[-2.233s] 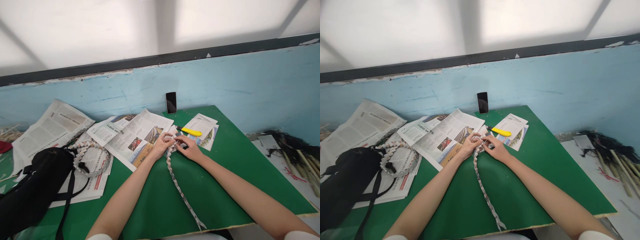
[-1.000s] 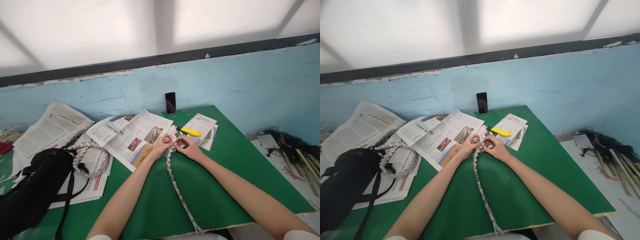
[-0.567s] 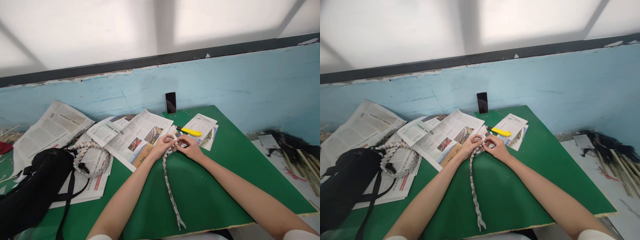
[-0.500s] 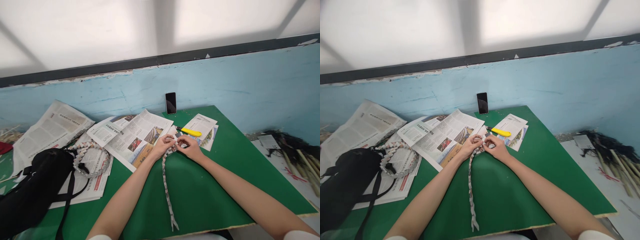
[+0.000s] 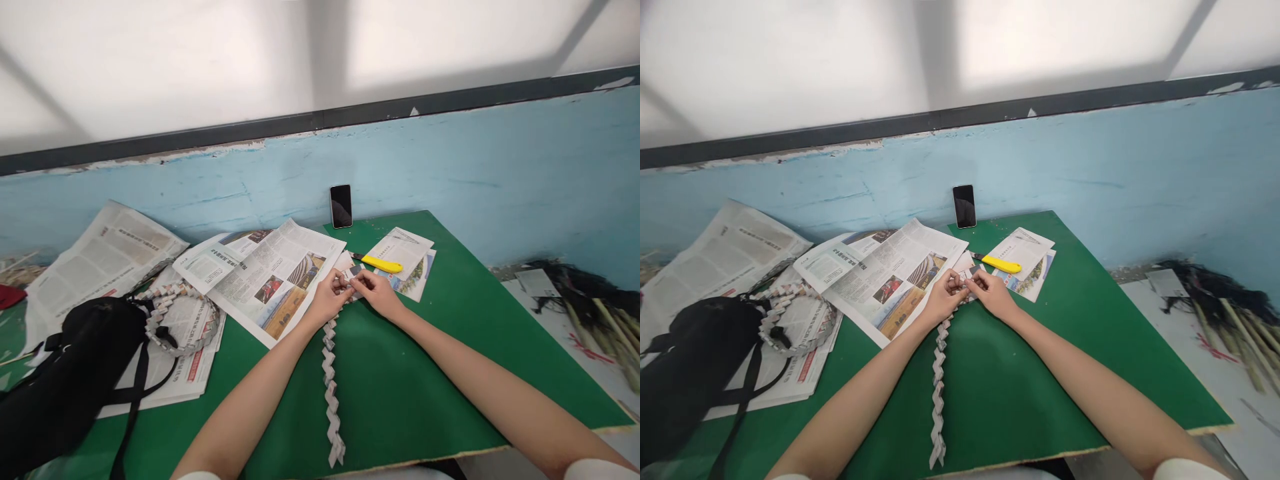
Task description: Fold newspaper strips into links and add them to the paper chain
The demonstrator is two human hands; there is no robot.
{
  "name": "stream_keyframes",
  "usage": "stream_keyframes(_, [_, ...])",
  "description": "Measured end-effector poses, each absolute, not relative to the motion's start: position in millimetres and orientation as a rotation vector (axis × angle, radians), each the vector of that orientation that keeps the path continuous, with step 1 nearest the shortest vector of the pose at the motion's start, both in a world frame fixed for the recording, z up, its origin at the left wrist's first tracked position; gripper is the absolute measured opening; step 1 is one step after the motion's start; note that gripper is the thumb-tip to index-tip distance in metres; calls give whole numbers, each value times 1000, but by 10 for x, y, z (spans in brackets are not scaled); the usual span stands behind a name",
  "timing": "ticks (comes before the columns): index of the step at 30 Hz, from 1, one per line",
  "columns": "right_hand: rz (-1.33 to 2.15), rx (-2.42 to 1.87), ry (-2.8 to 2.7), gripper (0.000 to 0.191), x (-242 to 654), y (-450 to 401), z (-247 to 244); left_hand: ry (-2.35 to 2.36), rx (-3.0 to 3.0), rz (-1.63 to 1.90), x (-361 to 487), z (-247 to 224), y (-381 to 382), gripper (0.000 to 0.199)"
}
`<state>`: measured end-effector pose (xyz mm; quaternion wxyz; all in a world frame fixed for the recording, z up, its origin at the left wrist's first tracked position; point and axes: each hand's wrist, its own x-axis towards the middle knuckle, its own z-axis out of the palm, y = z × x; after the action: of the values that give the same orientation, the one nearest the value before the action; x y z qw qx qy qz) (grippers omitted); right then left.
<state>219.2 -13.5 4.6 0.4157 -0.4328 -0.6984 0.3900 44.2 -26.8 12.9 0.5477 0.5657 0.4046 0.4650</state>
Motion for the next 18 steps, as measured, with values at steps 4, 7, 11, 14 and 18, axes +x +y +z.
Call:
stream_keyframes(4, [998, -1122, -1669, 38, 2192, -128, 18, 1012, 1379, 1110, 461, 120, -281, 45])
stream_keyframes(7, [969, -1131, -1664, 39, 2186, -125, 4, 1021, 1338, 1111, 463, 100, -265, 45])
stream_keyframes(11, [940, -1138, -1655, 40, 2178, -124, 9, 1009, 1317, 1107, 452, 48, -227, 41])
stream_keyframes(14, [943, -1142, -1642, 39, 2182, -111, 5, 1007, 1311, 1100, 452, 1, -202, 39])
stream_keyframes(18, [941, -1154, -1606, 40, 2204, -82, -25, 1013, 1278, 1094, 471, -2, -189, 41])
